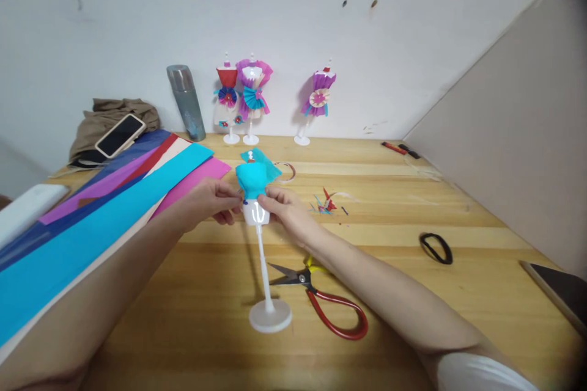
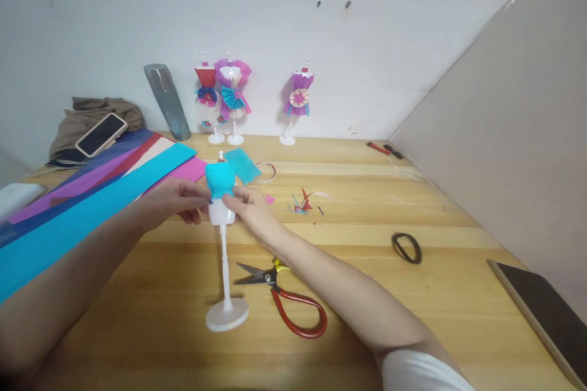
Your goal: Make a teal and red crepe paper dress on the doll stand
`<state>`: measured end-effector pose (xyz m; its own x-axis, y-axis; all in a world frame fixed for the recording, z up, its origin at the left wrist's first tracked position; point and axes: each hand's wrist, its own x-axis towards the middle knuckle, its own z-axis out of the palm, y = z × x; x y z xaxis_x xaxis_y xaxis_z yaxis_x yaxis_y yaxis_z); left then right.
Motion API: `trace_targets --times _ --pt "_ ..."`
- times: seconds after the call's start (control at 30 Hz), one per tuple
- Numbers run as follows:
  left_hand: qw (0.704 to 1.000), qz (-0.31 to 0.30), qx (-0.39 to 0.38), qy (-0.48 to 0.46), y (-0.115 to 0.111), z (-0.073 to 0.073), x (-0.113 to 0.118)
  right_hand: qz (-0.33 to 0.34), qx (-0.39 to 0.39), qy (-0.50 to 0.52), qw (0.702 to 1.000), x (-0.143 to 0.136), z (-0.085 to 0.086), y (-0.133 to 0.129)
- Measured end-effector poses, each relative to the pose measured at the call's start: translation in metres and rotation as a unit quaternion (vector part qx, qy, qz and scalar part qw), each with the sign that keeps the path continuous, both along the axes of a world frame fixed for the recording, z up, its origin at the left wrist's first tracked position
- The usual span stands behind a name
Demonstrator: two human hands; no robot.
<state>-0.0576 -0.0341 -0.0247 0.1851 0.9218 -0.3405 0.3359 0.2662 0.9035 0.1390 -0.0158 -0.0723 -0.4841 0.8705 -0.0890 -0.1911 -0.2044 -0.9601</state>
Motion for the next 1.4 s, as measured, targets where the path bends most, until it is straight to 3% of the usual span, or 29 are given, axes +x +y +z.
trace_targets --times 0.3,0.6,0.9,1.4 --pt "0.995 -0.005 -0.067 -0.08 0.0 -0.012 0.01 -0.01 -0.01 -0.006 1.0 -0.003 -0.01 -0.001" --pt "0.972 -0.013 -0.136 -0.192 0.008 -0.026 0.003 -0.031 0.047 -0.014 0.998 -0.004 -0.017 -0.001" --pt "0.977 -0.044 -0.115 -0.176 0.009 -0.022 -0.003 -0.034 0.067 -0.032 0.997 -0.003 -0.014 0.001" --pt "0.978 -0.073 -0.118 -0.155 0.012 -0.028 -0.007 -0.027 0.143 -0.083 0.986 -0.002 -0.017 -0.002"
